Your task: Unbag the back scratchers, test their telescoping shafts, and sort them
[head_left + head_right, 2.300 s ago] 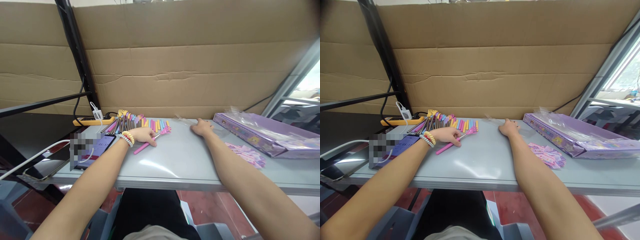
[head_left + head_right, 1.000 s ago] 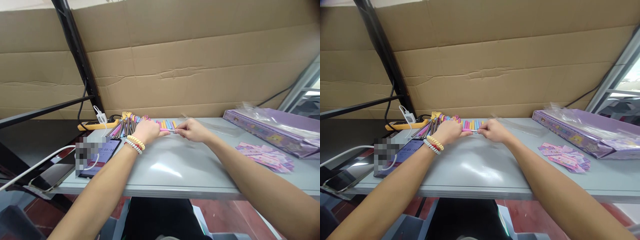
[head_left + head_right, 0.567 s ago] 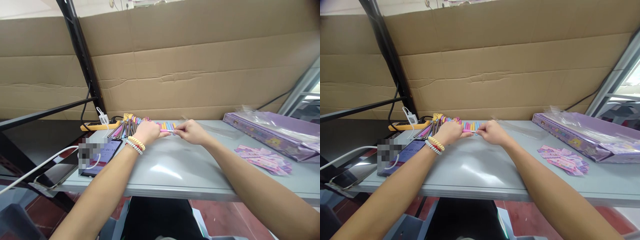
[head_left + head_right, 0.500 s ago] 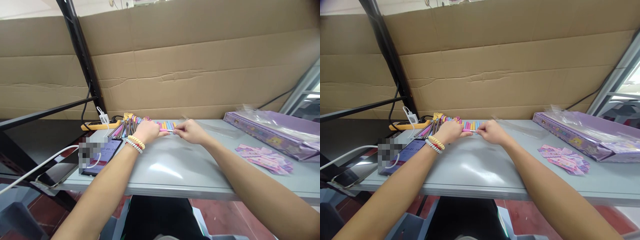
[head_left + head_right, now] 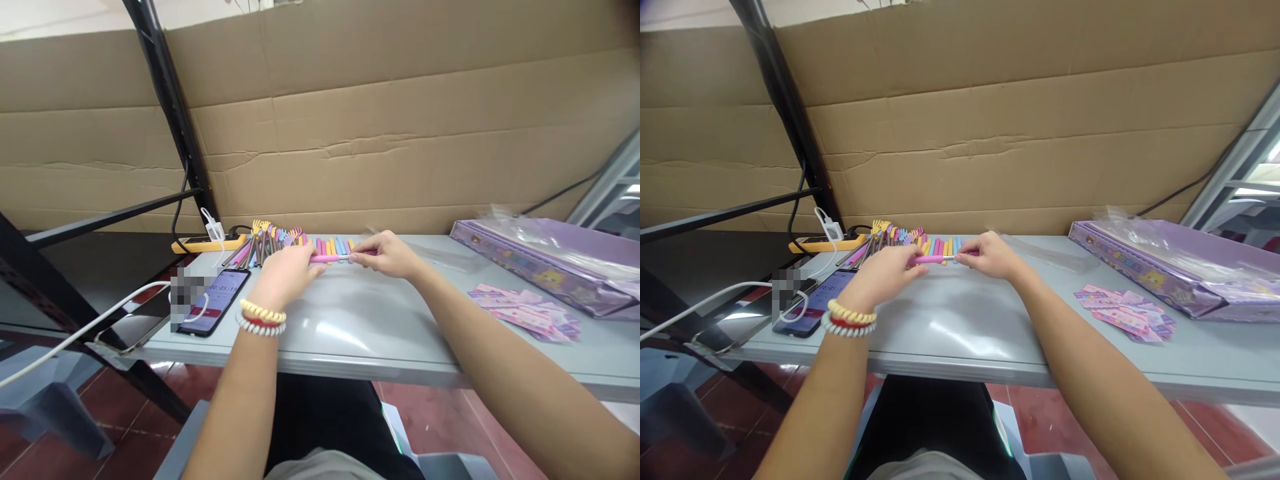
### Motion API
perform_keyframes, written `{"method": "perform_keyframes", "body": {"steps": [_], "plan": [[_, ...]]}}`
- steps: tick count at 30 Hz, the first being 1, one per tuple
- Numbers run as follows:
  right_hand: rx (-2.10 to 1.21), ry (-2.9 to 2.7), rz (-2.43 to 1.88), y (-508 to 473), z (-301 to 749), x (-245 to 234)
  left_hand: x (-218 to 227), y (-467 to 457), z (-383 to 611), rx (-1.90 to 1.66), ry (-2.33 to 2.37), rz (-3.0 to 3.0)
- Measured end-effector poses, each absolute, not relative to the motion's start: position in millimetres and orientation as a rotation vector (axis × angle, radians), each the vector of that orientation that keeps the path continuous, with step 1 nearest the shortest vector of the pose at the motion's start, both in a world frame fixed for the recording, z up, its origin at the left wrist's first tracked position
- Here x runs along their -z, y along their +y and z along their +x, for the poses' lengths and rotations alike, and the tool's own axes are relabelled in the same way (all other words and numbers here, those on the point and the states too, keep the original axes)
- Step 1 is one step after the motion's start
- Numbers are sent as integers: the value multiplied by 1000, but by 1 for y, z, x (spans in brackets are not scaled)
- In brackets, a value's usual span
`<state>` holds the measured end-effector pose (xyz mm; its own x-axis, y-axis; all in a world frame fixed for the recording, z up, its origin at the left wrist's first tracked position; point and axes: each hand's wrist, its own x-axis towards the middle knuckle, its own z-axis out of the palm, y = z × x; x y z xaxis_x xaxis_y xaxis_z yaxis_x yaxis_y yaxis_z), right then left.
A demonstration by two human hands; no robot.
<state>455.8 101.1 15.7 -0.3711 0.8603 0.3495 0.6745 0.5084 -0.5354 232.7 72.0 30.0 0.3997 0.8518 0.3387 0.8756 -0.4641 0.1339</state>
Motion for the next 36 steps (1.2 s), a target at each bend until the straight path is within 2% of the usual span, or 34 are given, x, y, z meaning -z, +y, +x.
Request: {"method": "perform_keyframes", "body": {"steps": [5, 8, 13, 18, 21, 27, 36], "plan": [[-877, -2166, -1219, 99, 459, -19, 10, 34, 231, 862, -1809, -2503], [-1025, -2086, -1187, 101, 461, -18, 34, 22, 229, 1018, -1809, -2497], [-1089, -1862, -1129, 109, 458, -7, 50, 15, 219, 1186, -1695, -2487], [-1041, -1654, -1139, 121, 447, 10, 51, 12, 219, 1133, -1749, -2468], [-906, -1680, -1249, 128, 452, 16, 52, 8, 221, 1046, -1808, -2400], [-165, -1712, -1687, 143, 493, 19, 53, 4, 223, 1053, -1998, -2156], [126, -1643, -2066, 149, 515, 25, 50, 3, 225, 951, -2096, -2083]]}}
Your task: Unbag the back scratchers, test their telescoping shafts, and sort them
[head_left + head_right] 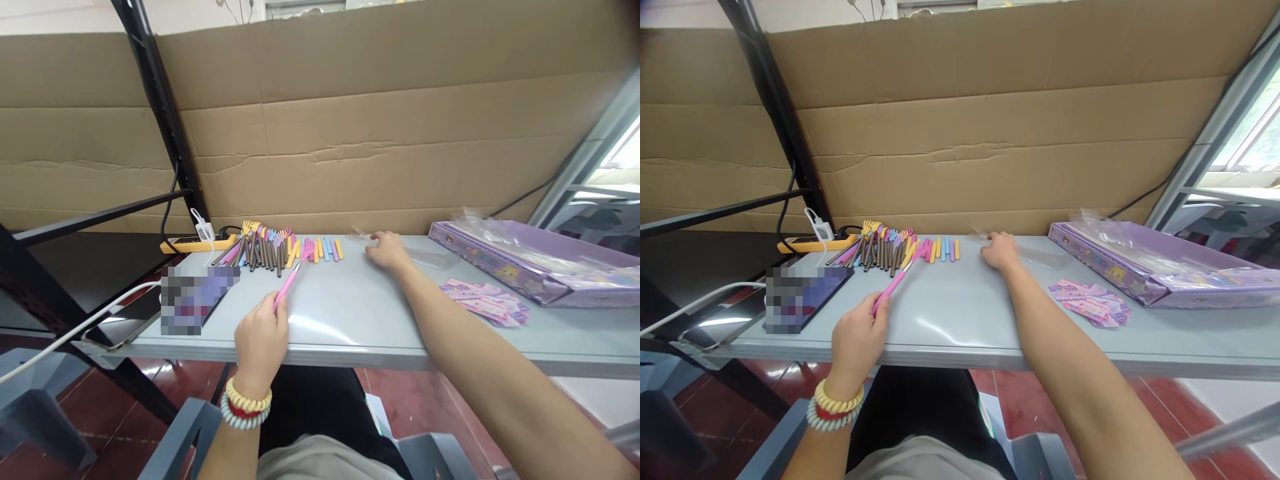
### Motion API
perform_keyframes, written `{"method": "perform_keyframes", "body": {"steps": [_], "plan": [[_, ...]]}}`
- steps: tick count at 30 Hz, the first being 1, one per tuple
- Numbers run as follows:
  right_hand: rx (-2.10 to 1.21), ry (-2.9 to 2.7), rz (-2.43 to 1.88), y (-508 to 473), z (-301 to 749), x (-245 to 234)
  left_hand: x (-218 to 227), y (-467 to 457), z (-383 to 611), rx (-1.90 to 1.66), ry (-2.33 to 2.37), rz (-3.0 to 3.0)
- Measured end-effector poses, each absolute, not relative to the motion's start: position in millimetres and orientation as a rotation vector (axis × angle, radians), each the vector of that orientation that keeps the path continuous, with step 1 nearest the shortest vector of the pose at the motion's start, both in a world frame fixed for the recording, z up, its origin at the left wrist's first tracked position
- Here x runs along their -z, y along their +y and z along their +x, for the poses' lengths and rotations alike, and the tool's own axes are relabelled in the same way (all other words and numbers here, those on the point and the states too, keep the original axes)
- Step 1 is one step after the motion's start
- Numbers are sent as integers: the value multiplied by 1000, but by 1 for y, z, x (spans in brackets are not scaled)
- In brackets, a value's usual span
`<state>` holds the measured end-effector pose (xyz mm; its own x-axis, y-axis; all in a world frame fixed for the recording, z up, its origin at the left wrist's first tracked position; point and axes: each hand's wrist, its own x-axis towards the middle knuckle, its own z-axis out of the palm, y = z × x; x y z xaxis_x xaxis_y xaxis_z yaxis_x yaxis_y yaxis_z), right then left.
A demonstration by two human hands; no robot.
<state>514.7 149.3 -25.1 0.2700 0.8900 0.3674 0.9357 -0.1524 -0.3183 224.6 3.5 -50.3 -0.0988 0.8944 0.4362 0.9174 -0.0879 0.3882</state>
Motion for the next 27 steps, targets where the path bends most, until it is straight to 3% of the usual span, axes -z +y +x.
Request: {"method": "perform_keyframes", "body": {"steps": [4, 10, 27], "plan": [[210, -1448, -2206, 147, 528, 25, 44, 6, 220, 830, -2142, -2089], [-44, -1411, -2436, 153, 541, 30, 41, 16, 203, 736, -2178, -2076], [42, -1330, -2178, 146, 532, 20, 46, 9, 201, 772, -2122, -2119]]}}
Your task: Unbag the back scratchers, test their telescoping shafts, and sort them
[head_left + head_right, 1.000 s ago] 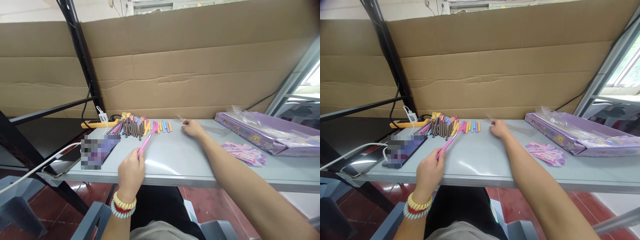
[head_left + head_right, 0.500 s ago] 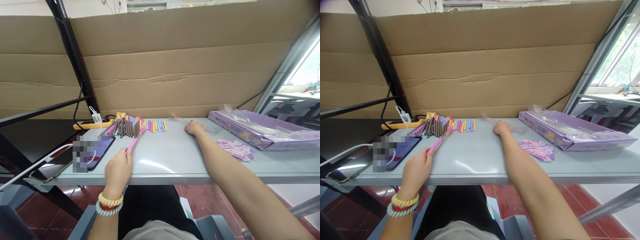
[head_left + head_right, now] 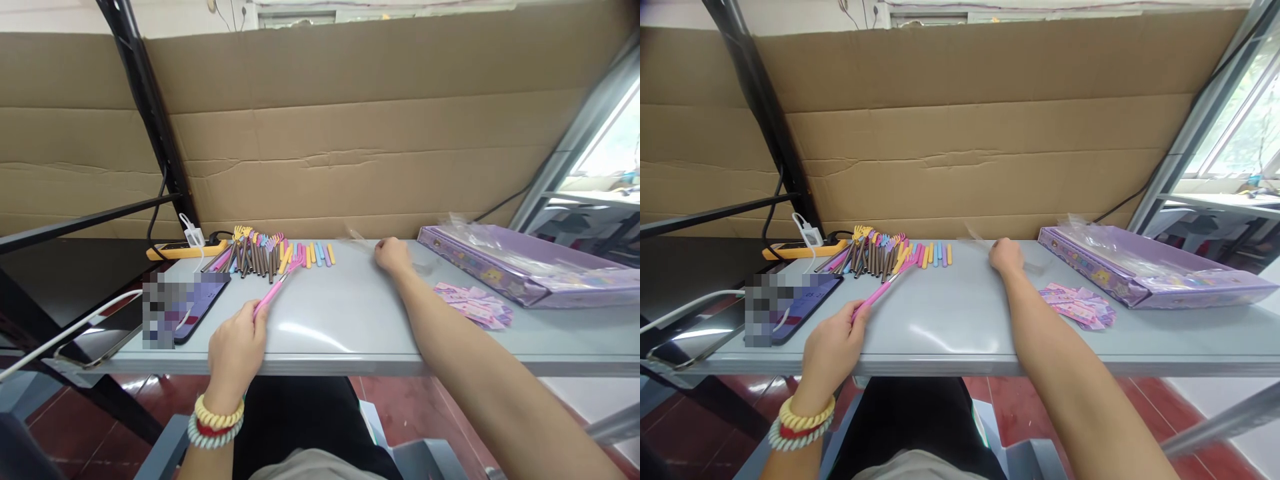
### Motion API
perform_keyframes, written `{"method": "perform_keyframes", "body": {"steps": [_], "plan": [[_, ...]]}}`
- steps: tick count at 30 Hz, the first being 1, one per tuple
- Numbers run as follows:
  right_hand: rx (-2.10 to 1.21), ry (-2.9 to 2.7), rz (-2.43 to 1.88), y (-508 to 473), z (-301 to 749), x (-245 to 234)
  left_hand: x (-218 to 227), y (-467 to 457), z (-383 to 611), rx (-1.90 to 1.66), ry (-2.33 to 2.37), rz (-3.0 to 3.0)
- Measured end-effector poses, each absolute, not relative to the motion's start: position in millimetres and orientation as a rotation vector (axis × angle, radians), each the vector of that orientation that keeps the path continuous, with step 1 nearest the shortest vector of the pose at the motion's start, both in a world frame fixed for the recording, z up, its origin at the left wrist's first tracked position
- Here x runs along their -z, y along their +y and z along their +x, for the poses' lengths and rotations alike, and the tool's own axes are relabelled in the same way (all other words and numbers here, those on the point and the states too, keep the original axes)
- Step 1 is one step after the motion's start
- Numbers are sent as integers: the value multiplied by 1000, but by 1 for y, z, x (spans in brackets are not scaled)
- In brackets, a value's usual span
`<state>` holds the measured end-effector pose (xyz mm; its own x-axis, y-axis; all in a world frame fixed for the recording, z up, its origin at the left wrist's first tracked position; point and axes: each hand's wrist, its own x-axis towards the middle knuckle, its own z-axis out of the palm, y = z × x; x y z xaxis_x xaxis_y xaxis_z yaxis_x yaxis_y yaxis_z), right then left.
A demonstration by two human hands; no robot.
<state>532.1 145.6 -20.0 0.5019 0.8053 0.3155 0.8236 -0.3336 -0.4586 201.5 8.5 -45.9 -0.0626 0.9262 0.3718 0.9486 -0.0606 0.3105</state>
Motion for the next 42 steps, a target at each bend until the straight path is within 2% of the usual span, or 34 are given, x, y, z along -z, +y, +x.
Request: {"method": "perform_keyframes", "body": {"steps": [4, 8, 12, 17, 26, 34, 39, 42], "plan": [[124, -1399, -1952, 144, 519, 10, 47, 9, 201, 793, -2100, -2119], [28, -1573, -1593, 133, 490, 1, 48, 8, 201, 804, -2098, -2108], [-151, -1580, -1336, 122, 466, -4, 49, 8, 201, 825, -2112, -2107], [-535, -1371, -1146, 122, 462, -9, 49, 7, 201, 837, -2109, -2106], [-841, -1161, -1048, 122, 463, -9, 49, 6, 201, 856, -2108, -2101], [-915, -1104, -903, 123, 465, -7, 50, 7, 200, 873, -2135, -2097], [-922, -1146, -1052, 127, 471, -2, 50, 6, 201, 889, -2131, -2092], [-871, -1244, -1295, 132, 477, 5, 49, 6, 201, 888, -2139, -2077]]}}
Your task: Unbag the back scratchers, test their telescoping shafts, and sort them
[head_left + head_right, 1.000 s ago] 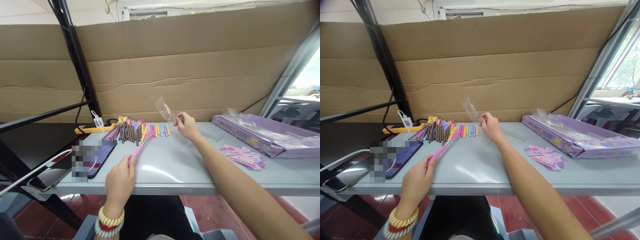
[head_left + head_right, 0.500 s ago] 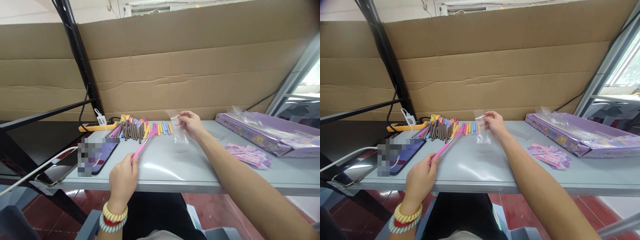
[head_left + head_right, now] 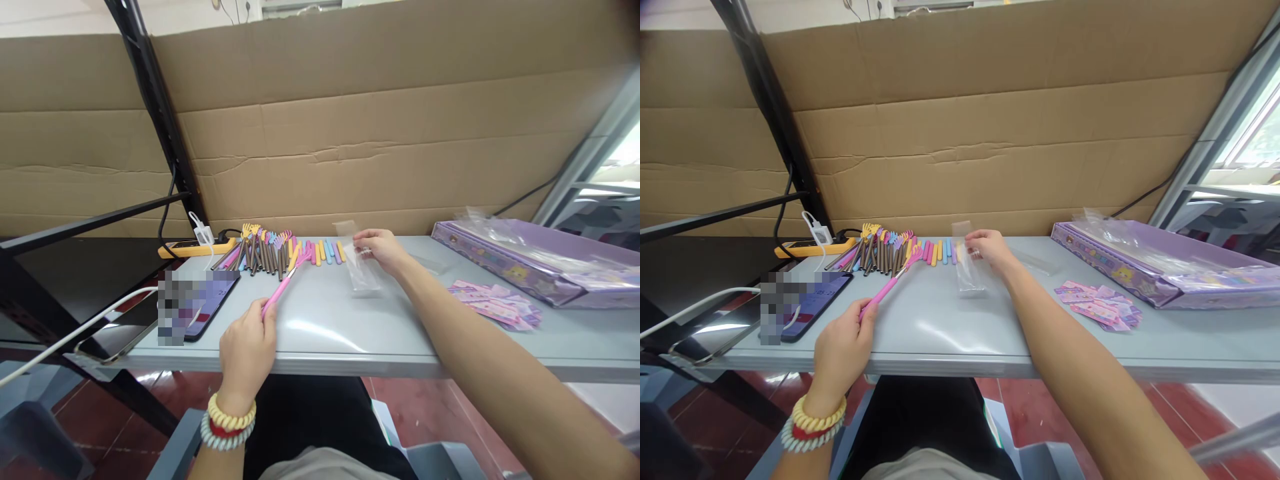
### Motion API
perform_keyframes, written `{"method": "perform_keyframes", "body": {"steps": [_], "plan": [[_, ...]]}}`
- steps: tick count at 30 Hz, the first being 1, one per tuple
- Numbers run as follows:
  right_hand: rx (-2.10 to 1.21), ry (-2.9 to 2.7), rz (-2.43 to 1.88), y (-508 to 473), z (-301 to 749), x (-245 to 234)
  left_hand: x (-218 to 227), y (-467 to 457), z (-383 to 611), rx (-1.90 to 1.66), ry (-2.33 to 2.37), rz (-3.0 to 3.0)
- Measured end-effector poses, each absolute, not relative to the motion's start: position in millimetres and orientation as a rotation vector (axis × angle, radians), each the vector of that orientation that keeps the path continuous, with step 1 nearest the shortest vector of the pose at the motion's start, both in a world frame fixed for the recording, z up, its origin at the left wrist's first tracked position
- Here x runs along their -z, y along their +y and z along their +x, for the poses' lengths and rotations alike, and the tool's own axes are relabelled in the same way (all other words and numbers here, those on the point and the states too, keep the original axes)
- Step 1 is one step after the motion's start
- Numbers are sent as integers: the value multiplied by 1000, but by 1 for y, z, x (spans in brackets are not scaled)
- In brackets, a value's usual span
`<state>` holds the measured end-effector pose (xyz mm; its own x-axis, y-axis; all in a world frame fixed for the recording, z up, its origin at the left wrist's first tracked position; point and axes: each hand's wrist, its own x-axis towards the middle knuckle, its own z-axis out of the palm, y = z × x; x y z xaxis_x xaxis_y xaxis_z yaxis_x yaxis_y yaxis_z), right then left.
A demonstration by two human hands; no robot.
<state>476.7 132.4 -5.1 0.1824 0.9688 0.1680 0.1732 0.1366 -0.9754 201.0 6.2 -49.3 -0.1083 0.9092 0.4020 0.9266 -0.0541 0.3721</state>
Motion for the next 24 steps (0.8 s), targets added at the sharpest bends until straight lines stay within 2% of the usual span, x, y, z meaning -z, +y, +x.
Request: {"method": "perform_keyframes", "body": {"steps": [5, 9, 11, 13, 18, 20, 24], "plan": [[-666, -1534, -1730, 139, 485, 17, 48, 6, 202, 861, -2184, -2081], [-499, -1672, -1880, 139, 485, 19, 44, 10, 201, 797, -2254, -2082], [-469, -1709, -1873, 139, 483, 17, 42, 18, 200, 881, -2252, -2148], [-519, -1716, -1753, 139, 480, 16, 37, 31, 200, 1073, -2193, -2269], [-900, -1586, -1331, 137, 474, 11, 9, 80, 224, 1695, -2182, -2461], [-771, -1613, -1295, 135, 474, 9, -6, 97, 241, 2000, -2183, -2613], [-212, -1720, -1362, 130, 474, 5, -28, 124, 271, 2698, -1959, -2774]]}}
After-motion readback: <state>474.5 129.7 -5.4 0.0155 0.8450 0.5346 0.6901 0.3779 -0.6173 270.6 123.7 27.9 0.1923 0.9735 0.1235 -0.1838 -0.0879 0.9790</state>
